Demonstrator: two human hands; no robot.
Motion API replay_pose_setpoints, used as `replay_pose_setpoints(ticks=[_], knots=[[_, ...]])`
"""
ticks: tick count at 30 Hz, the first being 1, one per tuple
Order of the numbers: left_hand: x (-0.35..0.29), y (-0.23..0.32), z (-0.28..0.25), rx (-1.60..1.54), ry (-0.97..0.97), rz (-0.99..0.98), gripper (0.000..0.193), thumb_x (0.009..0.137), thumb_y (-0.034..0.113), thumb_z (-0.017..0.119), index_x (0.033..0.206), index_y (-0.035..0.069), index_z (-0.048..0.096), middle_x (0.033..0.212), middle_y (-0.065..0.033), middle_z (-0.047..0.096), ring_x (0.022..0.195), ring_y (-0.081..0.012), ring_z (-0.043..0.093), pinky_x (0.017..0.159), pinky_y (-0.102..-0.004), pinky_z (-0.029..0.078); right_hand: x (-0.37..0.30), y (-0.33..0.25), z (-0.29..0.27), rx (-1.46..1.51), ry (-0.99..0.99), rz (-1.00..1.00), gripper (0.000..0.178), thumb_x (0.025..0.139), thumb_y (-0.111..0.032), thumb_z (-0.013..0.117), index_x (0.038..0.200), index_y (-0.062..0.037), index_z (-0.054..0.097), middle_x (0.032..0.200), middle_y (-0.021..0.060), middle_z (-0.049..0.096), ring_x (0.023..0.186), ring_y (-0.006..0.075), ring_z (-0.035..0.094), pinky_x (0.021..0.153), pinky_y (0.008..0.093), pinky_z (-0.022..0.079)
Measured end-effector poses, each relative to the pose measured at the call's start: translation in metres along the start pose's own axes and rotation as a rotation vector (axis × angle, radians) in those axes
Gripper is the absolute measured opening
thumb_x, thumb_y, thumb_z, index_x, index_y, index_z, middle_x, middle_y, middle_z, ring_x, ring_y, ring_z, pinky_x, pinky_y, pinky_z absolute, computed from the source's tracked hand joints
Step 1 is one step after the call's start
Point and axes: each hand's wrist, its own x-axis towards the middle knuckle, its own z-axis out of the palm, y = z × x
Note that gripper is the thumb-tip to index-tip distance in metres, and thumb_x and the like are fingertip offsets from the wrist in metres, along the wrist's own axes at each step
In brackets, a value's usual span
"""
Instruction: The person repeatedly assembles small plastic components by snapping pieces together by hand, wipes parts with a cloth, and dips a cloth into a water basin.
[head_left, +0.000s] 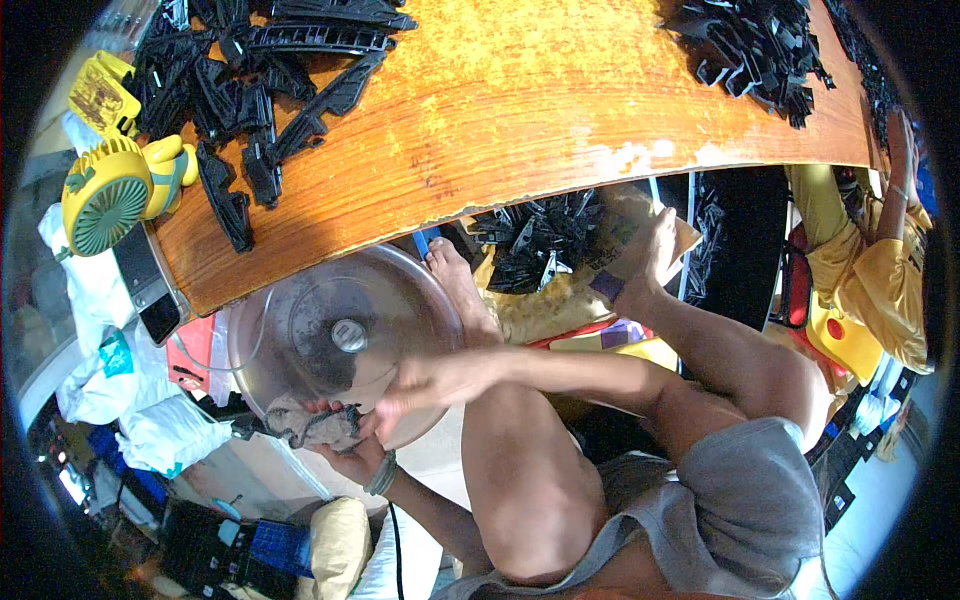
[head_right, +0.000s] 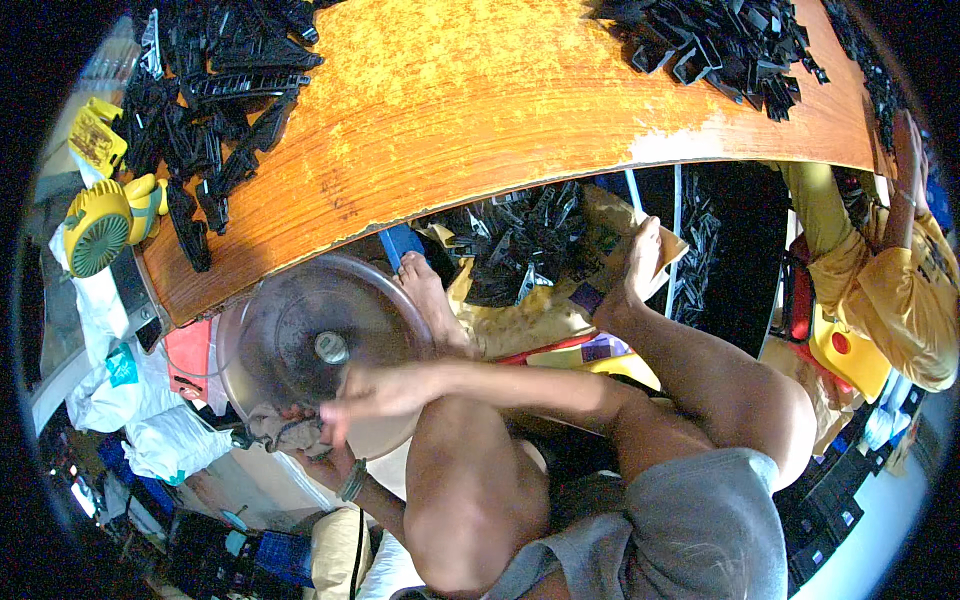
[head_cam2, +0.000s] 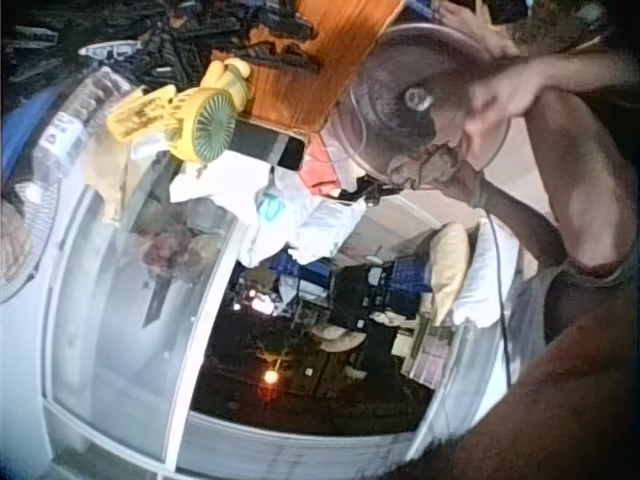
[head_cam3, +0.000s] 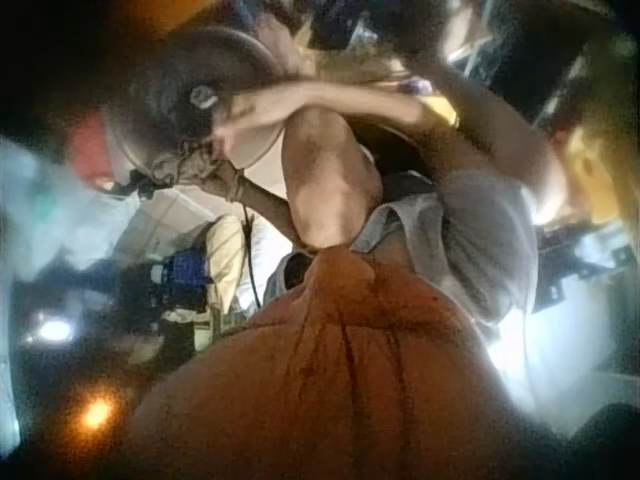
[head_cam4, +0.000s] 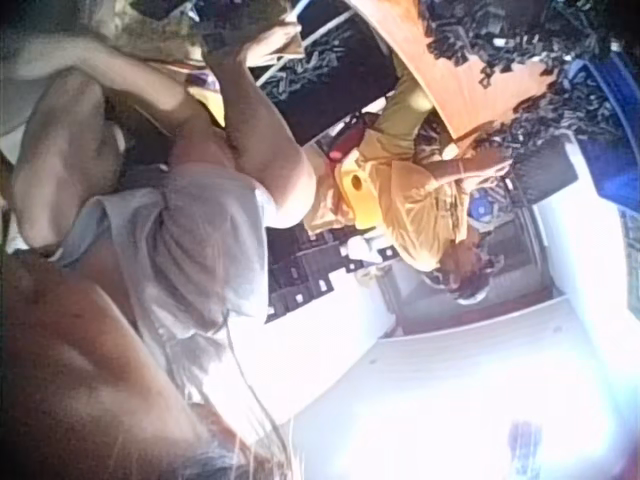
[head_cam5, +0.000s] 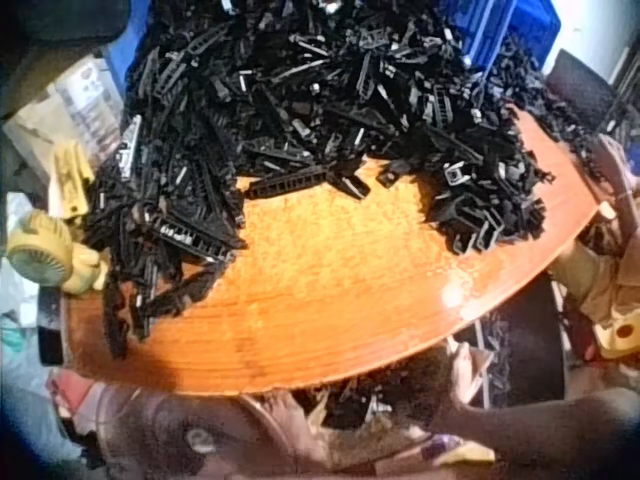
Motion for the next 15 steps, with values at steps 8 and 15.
replay_pose_setpoints(ticks=[8,15], knots=[[-0.001,-0.035,0.087,0.904,-0.173,-0.136,0.075,0.100,0.055,0.038,0.140,-0.008,0.036,0.138,-0.0213,0.049,0.125,-0.0301,0.050,0.109,-0.0421,0.036,0.017,0.071,0.053,0.356,0.585,-0.093,0.052,0.093,-0.046,0.054,0.122,-0.0025,0.062,0.119,0.0221,0.061,0.119,0.0423,0.049,0.105,0.0469,0.035],[0.013,-0.035,0.070,0.591,-0.146,0.024,0.076,0.098,0.059,0.035,0.135,-0.007,0.044,0.126,-0.0197,0.058,0.110,-0.0288,0.060,0.097,-0.0423,0.047,-0.043,0.174,0.090,-0.148,0.998,0.429,0.044,0.095,-0.027,0.054,0.126,0.0041,0.052,0.121,0.0244,0.058,0.111,0.0404,0.056,0.096,0.0446,0.046]])
